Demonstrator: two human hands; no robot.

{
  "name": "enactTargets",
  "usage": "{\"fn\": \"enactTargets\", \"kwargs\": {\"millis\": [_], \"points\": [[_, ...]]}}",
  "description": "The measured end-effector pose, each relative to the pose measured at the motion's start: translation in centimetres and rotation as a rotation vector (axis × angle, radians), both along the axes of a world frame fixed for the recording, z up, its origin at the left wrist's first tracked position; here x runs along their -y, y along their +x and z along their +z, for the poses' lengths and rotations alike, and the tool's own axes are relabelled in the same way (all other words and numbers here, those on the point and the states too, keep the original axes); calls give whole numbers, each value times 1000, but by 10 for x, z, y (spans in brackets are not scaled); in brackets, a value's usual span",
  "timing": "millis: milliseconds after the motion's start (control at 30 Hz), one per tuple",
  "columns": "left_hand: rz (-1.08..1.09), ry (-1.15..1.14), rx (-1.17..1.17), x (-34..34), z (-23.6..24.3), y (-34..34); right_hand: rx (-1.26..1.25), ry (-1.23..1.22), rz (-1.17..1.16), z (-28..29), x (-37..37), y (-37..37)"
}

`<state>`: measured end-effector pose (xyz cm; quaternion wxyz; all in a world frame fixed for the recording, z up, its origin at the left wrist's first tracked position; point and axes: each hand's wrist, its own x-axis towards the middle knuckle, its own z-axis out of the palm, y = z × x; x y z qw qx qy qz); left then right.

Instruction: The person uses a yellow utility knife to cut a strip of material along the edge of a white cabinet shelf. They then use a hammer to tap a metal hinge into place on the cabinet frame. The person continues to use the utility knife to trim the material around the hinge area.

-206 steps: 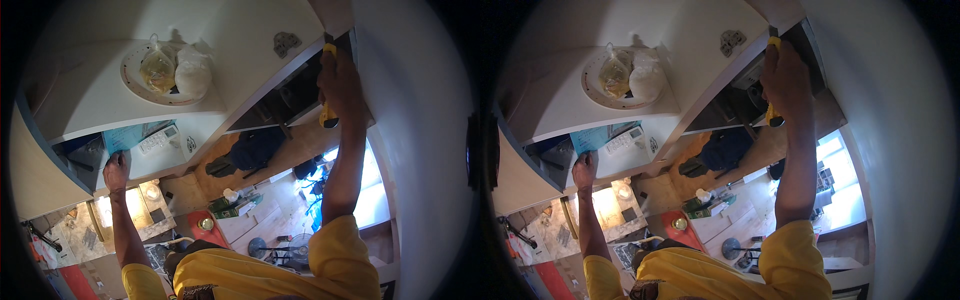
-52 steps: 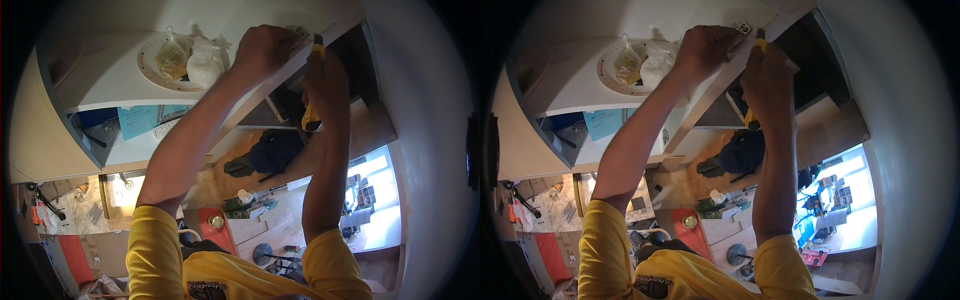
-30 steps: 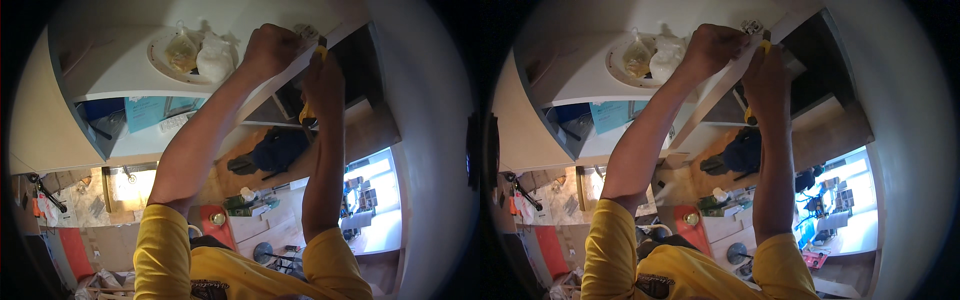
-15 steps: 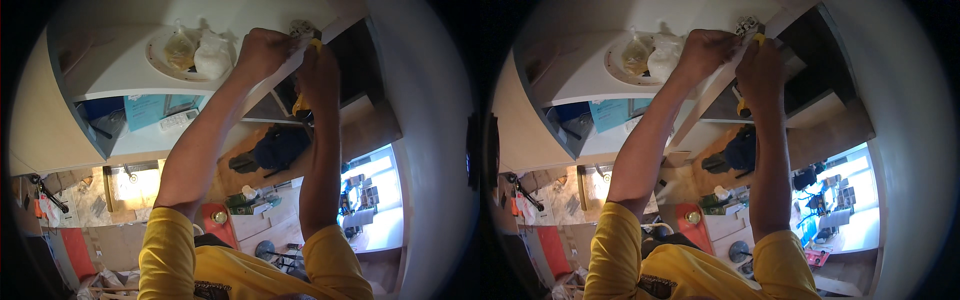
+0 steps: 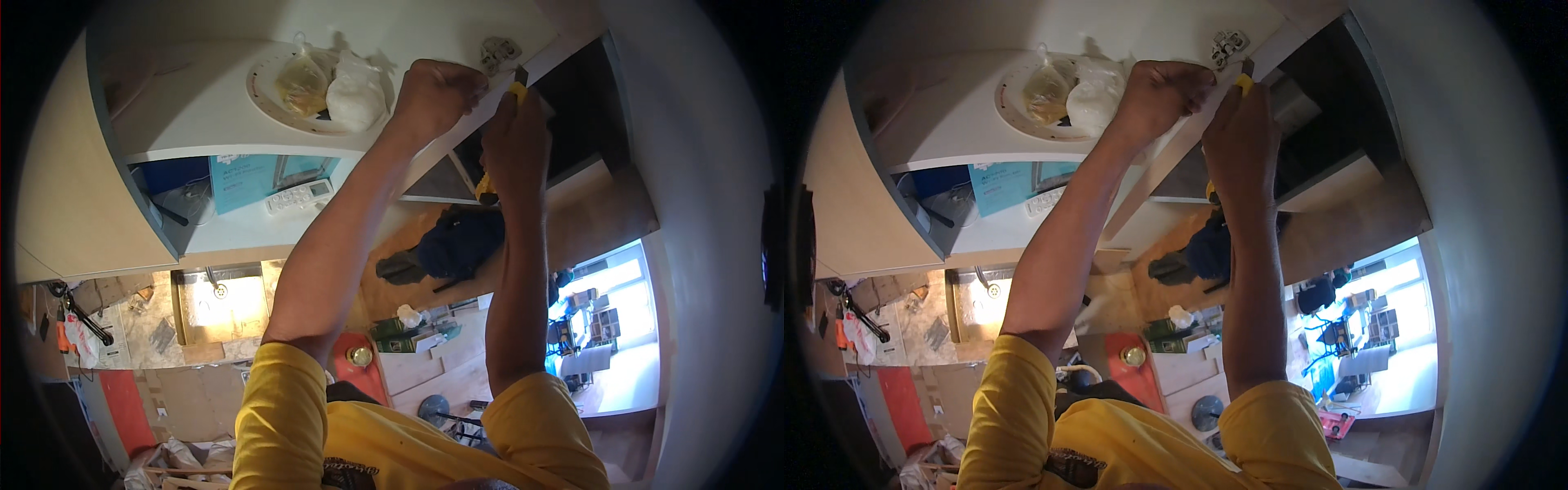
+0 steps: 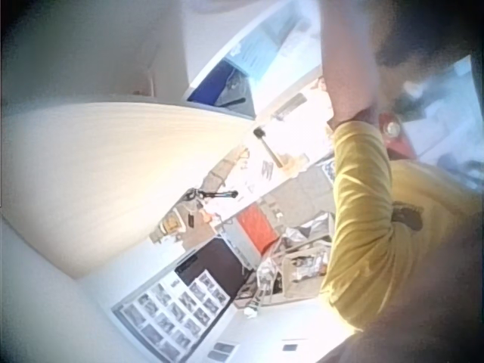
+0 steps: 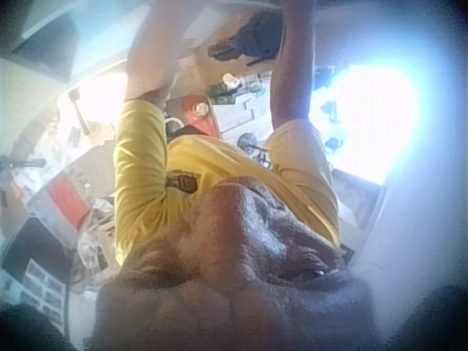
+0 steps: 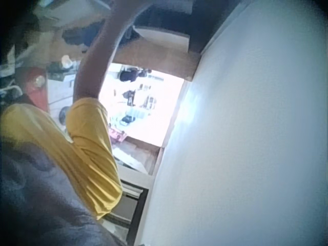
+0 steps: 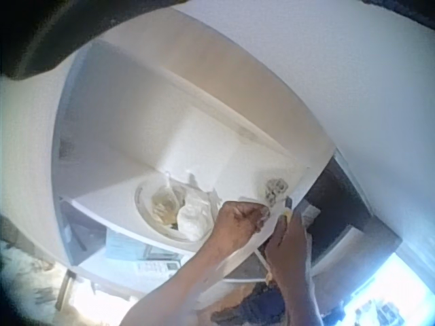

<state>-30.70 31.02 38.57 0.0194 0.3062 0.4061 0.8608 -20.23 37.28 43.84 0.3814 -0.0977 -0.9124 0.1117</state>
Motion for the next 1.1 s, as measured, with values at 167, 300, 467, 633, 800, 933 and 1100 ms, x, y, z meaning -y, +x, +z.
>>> {"fn": "enactTargets", "kwargs": {"millis": [167,300,467,633,800,933,1100], "points": [[-19,72,-28,-1,-2,1,-67,40,38,-4,-1,-8],[-48,60,28,1,-2,3,-38,61,4,-2,-6,-7],[-75,111,47,1,-5,3,57,37,-4,12,-3,-6],[-68,66,75,2,-5,5,-6,51,-9,-3,-2,-2],[-32,33,40,3,-5,3,-33,-9,23,-4,-2,-6],[-90,83,92,2,-11,2,-32,-11,19,-4,0,-6],[-121,52,80,2,-16,-2,-58,30,5,-11,2,-6]]}}
